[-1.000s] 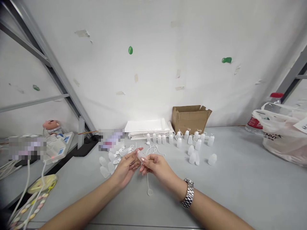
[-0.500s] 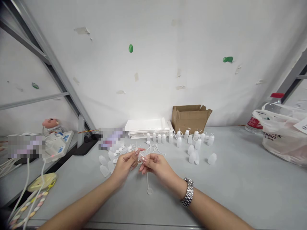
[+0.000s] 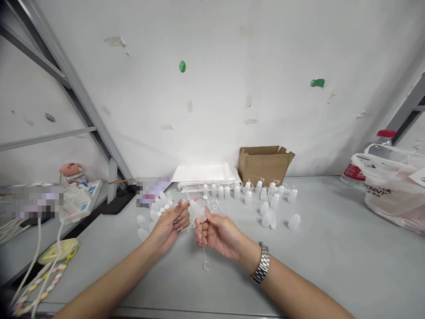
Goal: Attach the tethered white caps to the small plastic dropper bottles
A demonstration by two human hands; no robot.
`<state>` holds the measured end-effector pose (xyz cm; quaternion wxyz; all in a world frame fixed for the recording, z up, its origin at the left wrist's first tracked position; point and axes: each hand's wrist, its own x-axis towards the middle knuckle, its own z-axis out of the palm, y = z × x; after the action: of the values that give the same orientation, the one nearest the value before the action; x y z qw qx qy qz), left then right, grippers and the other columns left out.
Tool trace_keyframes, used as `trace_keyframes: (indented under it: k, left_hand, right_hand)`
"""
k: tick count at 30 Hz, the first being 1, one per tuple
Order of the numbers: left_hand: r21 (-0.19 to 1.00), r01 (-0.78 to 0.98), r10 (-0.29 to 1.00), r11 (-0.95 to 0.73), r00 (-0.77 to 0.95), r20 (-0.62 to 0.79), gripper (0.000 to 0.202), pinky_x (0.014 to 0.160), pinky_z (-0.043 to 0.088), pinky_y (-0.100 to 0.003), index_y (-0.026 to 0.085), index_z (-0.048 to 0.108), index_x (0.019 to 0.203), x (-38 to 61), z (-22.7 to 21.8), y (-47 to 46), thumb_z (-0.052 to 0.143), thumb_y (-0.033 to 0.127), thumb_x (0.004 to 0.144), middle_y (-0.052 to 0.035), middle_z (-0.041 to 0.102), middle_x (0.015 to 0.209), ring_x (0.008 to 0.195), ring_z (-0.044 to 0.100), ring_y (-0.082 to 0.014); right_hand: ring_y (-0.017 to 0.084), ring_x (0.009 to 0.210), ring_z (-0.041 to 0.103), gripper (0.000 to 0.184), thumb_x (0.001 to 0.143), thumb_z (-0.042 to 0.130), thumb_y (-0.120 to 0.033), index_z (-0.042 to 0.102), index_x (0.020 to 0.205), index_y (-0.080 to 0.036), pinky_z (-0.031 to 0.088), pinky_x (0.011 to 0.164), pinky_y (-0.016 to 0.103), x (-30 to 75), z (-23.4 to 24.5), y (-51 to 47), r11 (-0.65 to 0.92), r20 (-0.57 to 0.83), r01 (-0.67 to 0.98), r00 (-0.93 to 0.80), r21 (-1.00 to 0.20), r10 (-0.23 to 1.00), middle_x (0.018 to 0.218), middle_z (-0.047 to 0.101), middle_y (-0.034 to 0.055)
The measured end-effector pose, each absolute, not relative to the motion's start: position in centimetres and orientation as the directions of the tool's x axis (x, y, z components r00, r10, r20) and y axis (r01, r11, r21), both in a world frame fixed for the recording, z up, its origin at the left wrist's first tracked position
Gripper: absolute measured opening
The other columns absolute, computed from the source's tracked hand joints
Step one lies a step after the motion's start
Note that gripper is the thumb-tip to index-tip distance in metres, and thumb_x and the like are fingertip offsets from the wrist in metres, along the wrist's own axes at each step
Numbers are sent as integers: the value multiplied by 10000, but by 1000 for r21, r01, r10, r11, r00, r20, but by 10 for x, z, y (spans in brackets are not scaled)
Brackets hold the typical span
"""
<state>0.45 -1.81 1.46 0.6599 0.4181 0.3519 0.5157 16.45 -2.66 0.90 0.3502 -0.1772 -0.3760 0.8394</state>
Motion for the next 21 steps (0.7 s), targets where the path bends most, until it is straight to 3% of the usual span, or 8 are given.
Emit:
trace_keyframes:
  k: [3, 11, 18, 21]
  left_hand:
    - [933, -348, 970, 88, 243, -1, 343, 440, 181, -218, 117, 645, 721, 4, 15, -19, 594, 456, 715, 96, 199, 455, 429, 152, -43]
    - [929, -346, 960, 133, 276, -35, 326, 448, 167, -219, 125, 677, 906, 6, 11, -19, 622, 383, 715, 100, 201, 418, 434, 157, -45]
    - [896, -388, 949, 215, 301, -98, 336, 428, 155, -206, 115, 667, 934, 5, 12, -18, 664, 338, 683, 111, 182, 422, 423, 121, -35]
    - [892, -401, 949, 208, 302, -85, 284, 416, 148, -197, 110, 674, 858, 4, 12, -17, 642, 346, 703, 111, 179, 419, 409, 117, -28]
  right_hand:
    - [96, 476, 460, 296, 802, 519, -412, 544, 713, -131, 327, 521, 250, 161, 8, -28, -496, -40, -446, -713, -745, 700, 533, 560, 16]
    - [79, 442, 458, 286, 756, 590, -390, 567, 705, -110, 335, 512, 237, 155, 3, -33, -422, -19, -481, -641, -768, 767, 518, 562, 10]
    - [96, 454, 494, 372, 743, 566, -491, 559, 690, -123, 327, 476, 226, 153, 2, -31, -317, -44, -411, -552, -855, 833, 511, 580, 23]
    - [93, 425, 486, 397, 742, 550, -515, 552, 667, -126, 314, 456, 222, 153, 4, -31, -333, -67, -371, -576, -867, 815, 490, 579, 24]
